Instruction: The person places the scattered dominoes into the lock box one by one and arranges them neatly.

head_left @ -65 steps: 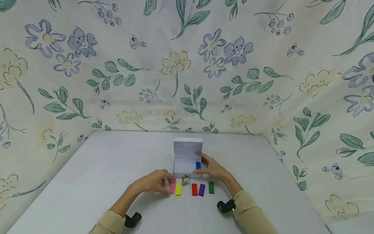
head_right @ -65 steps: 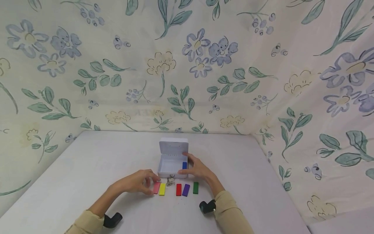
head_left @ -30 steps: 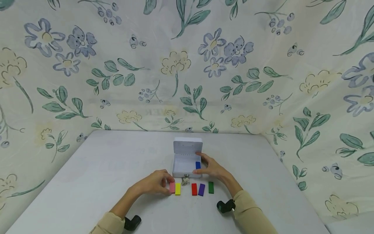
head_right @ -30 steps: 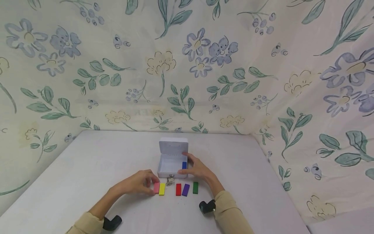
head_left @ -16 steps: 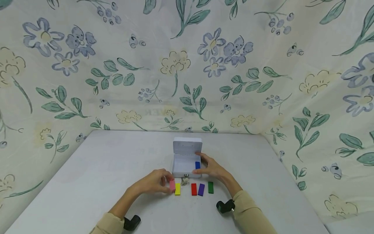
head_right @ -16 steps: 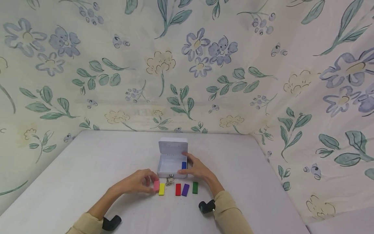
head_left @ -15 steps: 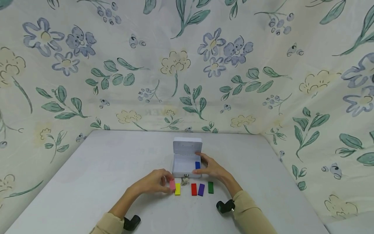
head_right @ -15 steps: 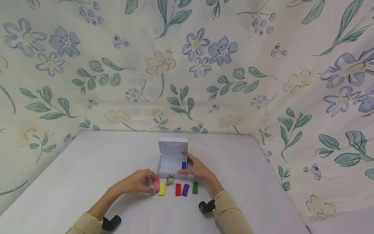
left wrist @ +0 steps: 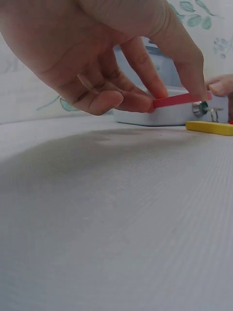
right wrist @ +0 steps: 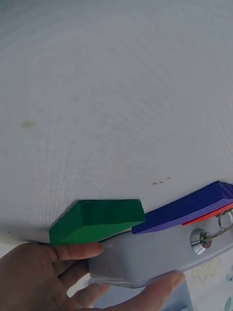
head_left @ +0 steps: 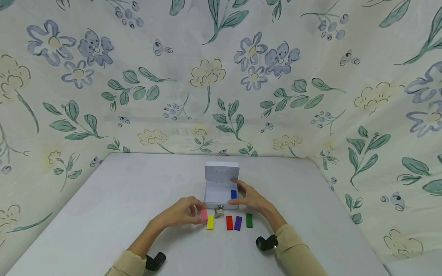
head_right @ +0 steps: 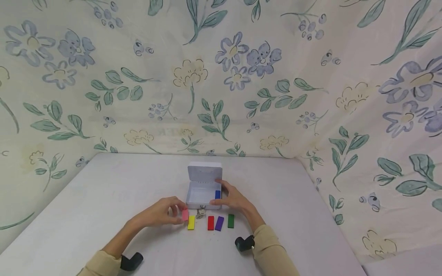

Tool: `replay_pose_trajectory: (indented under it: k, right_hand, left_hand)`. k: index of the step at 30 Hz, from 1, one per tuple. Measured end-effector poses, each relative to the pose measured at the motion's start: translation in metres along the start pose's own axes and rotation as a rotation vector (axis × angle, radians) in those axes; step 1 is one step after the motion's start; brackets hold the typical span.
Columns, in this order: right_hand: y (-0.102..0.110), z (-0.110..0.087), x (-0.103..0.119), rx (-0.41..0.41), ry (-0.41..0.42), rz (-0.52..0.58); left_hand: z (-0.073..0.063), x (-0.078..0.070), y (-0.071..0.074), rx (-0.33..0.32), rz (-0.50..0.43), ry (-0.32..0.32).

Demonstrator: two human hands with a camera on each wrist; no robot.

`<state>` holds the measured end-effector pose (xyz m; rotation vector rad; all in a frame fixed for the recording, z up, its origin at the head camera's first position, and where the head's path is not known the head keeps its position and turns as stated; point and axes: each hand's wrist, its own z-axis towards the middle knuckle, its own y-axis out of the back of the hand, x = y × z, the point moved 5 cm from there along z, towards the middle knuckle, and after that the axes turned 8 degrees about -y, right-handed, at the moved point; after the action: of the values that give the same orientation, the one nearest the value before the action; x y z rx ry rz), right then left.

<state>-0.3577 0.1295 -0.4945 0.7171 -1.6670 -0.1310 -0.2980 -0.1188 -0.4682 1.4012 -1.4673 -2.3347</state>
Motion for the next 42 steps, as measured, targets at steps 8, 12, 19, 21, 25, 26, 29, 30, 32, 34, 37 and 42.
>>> replay_pose_trajectory:
  k: [8,12,19,21,25,26,29,30,32,34,37,42]
  right_hand:
    - [0.0,0.001,0.0,0.006,0.007,-0.005]
    - [0.0,0.001,0.0,0.008,0.004,-0.005]
    - [0.0,0.0,0.001,-0.007,-0.002,-0.005]
    - [0.001,-0.001,0.002,-0.01,-0.003,-0.006]
    - [0.0,-0.001,0.002,-0.01,-0.006,-0.007]
    - [0.0,-0.001,0.001,-0.01,-0.006,-0.01]
    - [0.0,0.0,0.001,-0.01,-0.008,-0.016]
    - [0.0,0.0,0.001,-0.008,-0.009,-0.011]
    - [0.0,0.0,0.001,-0.009,-0.009,-0.005]
    - [0.001,-0.001,0.001,-0.007,-0.01,0.003]
    - [0.001,-0.001,0.001,-0.004,-0.01,0.011]
    - [0.0,-0.001,0.0,-0.005,-0.012,0.012]
  left_hand:
    - [0.002,-0.004,0.003,-0.026,0.009,0.012]
    - [0.005,-0.005,0.005,-0.047,0.019,0.015]
    - [0.011,-0.006,0.009,-0.068,0.016,0.021]
    - [0.013,-0.007,0.01,-0.075,0.019,0.015]
    - [0.015,-0.007,0.011,-0.087,0.028,0.015]
    - [0.015,-0.008,0.012,-0.089,0.031,0.016]
    - [0.018,-0.009,0.013,-0.099,0.027,0.018]
    - [0.019,-0.01,0.014,-0.102,0.024,0.017]
    - [0.021,-0.011,0.014,-0.103,0.025,0.011]
    - [0.024,-0.012,0.014,-0.102,0.025,0.009]
    - [0.029,-0.014,0.014,-0.097,0.017,0.006]
    - [0.035,-0.016,0.013,-0.099,0.002,0.007]
